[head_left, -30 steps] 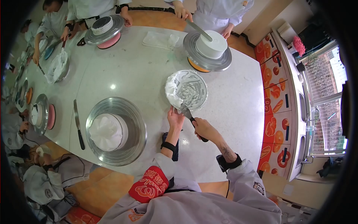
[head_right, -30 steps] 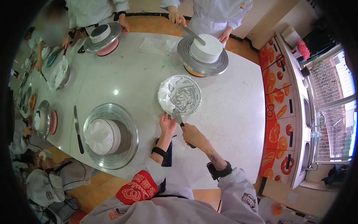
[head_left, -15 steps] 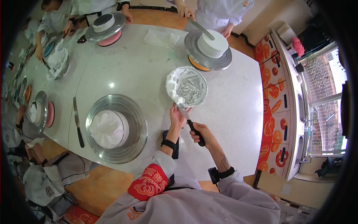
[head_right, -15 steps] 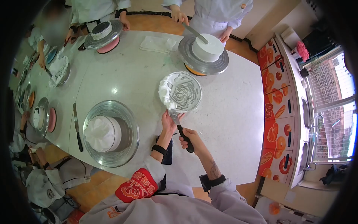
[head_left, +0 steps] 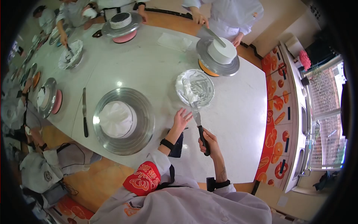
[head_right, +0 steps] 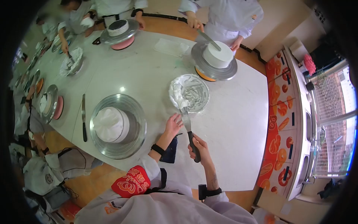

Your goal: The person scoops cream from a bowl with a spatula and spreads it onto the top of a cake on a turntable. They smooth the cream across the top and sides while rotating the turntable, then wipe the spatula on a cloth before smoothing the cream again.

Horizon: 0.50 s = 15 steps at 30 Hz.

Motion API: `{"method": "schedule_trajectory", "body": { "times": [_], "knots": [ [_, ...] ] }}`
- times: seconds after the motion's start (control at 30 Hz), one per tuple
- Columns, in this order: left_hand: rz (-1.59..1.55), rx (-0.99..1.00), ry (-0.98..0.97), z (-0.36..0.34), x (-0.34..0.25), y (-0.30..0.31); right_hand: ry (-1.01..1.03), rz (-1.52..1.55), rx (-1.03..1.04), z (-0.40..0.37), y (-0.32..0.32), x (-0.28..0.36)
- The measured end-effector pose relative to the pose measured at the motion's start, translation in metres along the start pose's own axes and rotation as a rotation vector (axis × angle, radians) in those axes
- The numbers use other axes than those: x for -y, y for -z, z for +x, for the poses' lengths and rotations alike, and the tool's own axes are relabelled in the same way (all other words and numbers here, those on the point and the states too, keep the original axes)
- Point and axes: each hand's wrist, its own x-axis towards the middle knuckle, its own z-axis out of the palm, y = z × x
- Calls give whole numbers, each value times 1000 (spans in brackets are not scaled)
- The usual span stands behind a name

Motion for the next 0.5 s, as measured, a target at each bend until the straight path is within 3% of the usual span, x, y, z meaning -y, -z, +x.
{"method": "schedule_trajectory", "body": {
  "times": [0.17,0.37,0.43,0.5],
  "knots": [
    [-30,122,182,-61,-23,32,122,-178,95,0,-31,-1],
    [-33,131,176,-145,-59,64,240,-290,300,15,-70,-19],
    [-169,219,160,-169,-68,86,416,-532,216,16,-89,-27],
    [-203,208,121,-193,-79,102,469,-649,187,15,-104,-30]
  ]
}}
